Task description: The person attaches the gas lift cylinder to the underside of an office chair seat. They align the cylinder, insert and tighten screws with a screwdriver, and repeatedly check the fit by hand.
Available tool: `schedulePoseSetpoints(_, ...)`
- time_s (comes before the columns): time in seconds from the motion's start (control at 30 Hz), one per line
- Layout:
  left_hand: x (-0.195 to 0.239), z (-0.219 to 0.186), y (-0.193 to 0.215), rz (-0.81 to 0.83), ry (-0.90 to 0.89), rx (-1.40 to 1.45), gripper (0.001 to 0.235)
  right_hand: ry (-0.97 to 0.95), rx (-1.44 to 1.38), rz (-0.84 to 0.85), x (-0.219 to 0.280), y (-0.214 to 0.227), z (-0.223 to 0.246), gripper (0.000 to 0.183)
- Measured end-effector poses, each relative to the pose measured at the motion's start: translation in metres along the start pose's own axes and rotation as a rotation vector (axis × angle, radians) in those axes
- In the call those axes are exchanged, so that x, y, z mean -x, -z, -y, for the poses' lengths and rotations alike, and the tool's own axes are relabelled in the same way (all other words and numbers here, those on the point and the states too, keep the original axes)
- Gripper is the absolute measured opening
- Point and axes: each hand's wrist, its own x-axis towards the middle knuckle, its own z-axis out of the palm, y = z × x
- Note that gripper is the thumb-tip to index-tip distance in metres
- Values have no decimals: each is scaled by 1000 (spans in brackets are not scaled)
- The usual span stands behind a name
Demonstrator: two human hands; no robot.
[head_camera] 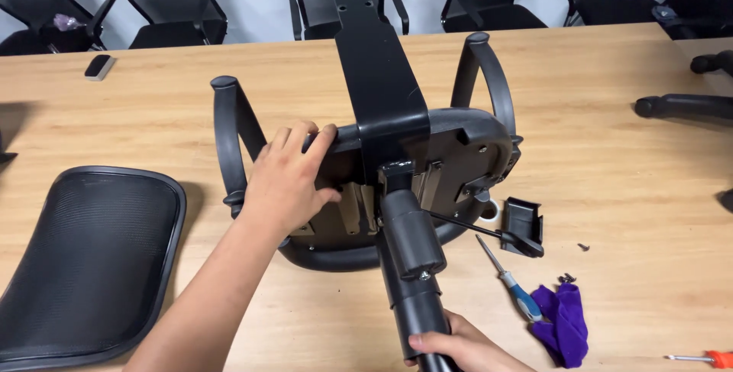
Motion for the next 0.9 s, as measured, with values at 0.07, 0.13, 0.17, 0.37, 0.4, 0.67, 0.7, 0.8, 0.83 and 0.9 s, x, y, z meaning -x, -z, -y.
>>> schedulePoseSetpoints(0.07, 4, 2, 0, -63, -60, 65, 106, -39, -122, -56, -3, -5, 1, 73)
schedulePoseSetpoints(0.13, 7, 1, -6, -135, -81, 67, 108, -36, -171, -68, 4, -12, 9, 72)
schedulePoseSetpoints(0.17, 8, 1, -9, -205, -109, 71, 110, -34, -227, -84, 7, -16, 12, 72)
schedulePoseSetpoints(0.37, -5, 8, -29, -235, -16, 51, 103, -75, -377, -97, 42, -31, 52, 66)
schedulePoseSetpoints(0.4, -8, 8, -29, -235, -17, 56, 103, -77, -378, -101, 49, -36, 62, 66)
schedulePoseSetpoints(0.67, -28, 20, -37, -187, 59, 46, 100, -169, -456, -162, 63, -52, 102, 59)
schedulePoseSetpoints(0.7, -29, 20, -37, -186, 61, 46, 100, -171, -455, -162, 60, -49, 101, 59)
schedulePoseSetpoints(0.8, -32, 18, -34, -162, 59, 25, 101, -155, -466, -114, 52, -43, 96, 57)
schedulePoseSetpoints(0.83, -31, 17, -32, -157, 69, 51, 105, -137, -455, -105, 49, -41, 93, 57)
schedulePoseSetpoints(0.9, -34, 16, -32, -151, 64, 73, 108, -112, -457, -97, 44, -40, 88, 57)
